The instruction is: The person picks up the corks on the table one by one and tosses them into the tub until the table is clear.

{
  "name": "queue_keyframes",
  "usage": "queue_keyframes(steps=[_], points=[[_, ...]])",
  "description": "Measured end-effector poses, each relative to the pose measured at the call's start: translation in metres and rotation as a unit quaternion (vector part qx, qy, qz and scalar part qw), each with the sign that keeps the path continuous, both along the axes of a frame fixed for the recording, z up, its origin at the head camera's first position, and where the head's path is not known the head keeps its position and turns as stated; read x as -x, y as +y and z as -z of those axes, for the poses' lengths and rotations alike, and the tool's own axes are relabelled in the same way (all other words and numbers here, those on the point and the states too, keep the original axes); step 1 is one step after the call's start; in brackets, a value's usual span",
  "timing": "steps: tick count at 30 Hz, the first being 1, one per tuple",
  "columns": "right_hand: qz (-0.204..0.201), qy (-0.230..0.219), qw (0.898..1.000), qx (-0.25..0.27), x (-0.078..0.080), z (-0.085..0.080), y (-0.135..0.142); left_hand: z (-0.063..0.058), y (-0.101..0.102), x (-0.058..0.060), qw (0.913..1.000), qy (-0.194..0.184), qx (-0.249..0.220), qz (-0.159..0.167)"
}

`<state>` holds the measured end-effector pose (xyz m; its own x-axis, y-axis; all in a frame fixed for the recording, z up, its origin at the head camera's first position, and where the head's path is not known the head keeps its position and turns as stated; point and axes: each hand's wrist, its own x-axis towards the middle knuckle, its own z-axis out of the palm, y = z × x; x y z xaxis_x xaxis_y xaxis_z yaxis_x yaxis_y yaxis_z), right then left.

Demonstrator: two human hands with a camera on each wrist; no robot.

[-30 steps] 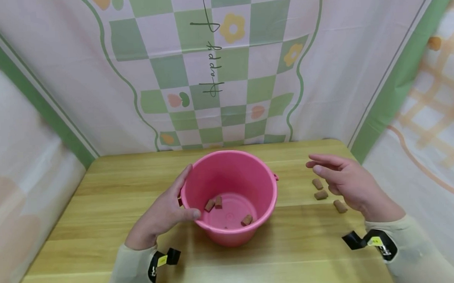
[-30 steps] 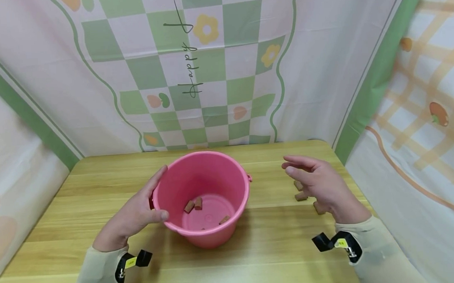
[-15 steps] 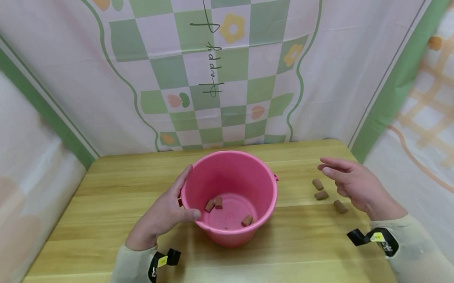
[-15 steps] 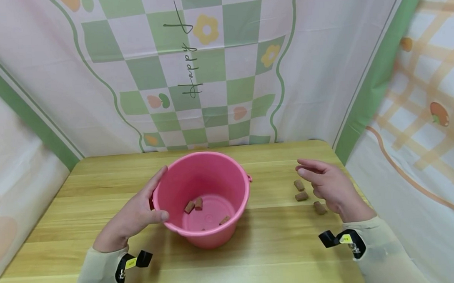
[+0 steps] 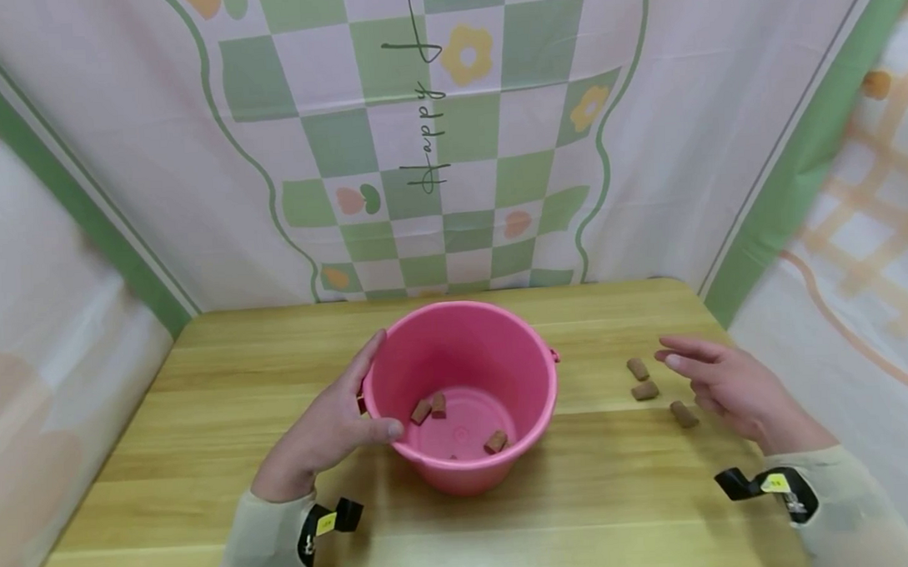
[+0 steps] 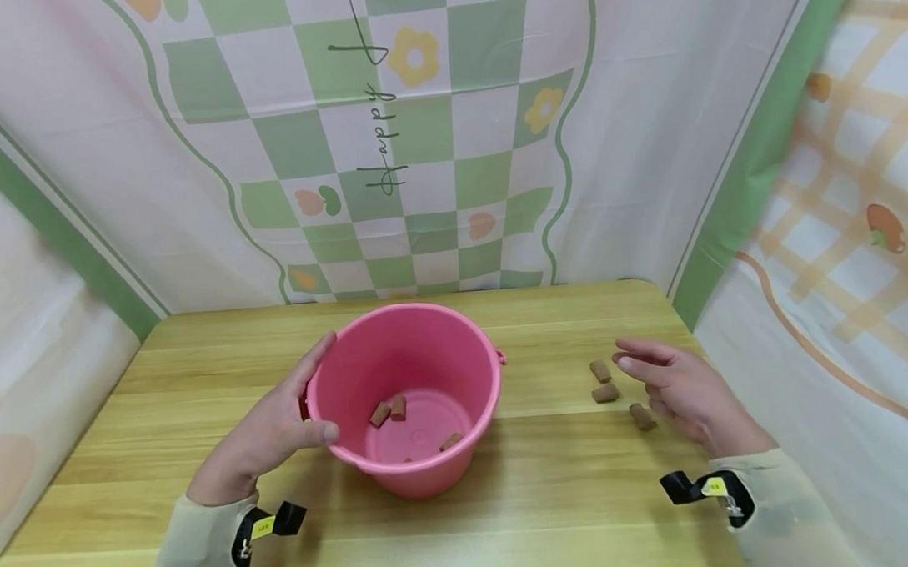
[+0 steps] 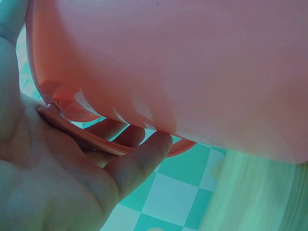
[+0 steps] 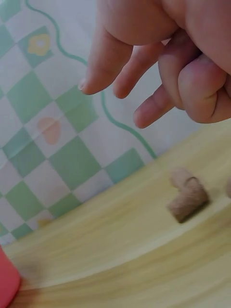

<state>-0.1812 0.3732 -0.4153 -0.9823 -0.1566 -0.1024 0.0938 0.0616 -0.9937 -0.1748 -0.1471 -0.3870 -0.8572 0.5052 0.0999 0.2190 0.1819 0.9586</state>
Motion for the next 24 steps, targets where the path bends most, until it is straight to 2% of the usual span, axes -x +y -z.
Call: queue_keyframes(steps=[10, 21, 24], points=[[-0.036, -0.004, 0.998, -0.044, -0.002, 0.021, 0.027, 0.000, 0.000, 0.000, 1.0000, 0.001, 0.004, -0.001], [-0.053, -0.048, 0.997, -0.013, -0.009, 0.035, 0.044, 0.000, 0.000, -0.001, 1.0000, -0.001, -0.002, 0.001], [-0.055, -0.056, 0.997, -0.021, -0.010, 0.041, 0.050, 0.000, 0.000, -0.001, 1.0000, -0.003, 0.000, 0.000]])
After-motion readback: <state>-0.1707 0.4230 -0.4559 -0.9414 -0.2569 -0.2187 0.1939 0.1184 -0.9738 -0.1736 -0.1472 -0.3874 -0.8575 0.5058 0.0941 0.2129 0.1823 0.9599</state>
